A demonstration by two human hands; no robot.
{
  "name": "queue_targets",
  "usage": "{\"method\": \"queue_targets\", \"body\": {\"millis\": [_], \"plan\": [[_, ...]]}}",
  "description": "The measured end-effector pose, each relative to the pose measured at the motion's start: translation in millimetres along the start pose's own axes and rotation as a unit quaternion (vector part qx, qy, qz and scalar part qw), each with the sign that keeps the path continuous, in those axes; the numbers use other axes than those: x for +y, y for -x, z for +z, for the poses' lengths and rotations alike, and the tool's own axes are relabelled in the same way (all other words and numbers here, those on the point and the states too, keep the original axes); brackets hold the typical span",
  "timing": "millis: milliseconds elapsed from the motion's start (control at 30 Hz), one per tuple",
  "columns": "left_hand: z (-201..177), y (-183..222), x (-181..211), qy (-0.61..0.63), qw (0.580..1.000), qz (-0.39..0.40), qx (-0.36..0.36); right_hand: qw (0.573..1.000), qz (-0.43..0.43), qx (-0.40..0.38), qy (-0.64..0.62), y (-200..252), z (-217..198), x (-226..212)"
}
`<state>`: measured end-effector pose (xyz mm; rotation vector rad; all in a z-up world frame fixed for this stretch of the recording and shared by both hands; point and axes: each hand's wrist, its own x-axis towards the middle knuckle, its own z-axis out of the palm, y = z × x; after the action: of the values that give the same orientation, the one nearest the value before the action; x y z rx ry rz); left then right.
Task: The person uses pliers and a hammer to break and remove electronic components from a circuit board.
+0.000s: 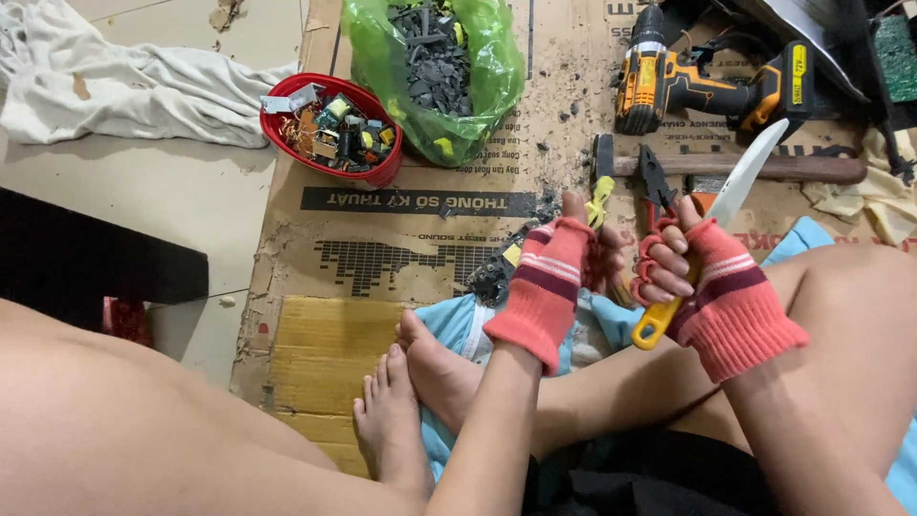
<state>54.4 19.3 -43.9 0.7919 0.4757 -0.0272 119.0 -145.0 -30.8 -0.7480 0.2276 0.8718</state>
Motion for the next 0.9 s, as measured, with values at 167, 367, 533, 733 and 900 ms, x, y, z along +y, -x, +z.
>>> {"method": "queue_targets", "body": {"millis": [167,367,533,733,900], "plan": [[0.0,6.4,8.2,0.019,0.999,-0.035,0.021,0.984,0.042,0.137,0.105,-18.9,-3.6,5.0],[8.7,23.7,7.3,0.051,0.989,-0.029,0.134,0.971,0.001,0.161,0.178,-26.1,19.1,-3.7],[-18.8,4.3,-12.6,0.082,0.977,-0.024,0.195,0.98,-0.017,0.123,0.155,-27.2,16.9,-3.6],[-48.0,-2.5,-6.3,-0.147,0.941,-0.059,0.299,0.965,0.008,0.208,0.162,-4.3,5.3,27.4],[-103.8,-10.6,1.5,-0.014,0.922,-0.144,0.36,0.968,0.012,0.197,0.155,-18.4,-13.4,41.9]]}}
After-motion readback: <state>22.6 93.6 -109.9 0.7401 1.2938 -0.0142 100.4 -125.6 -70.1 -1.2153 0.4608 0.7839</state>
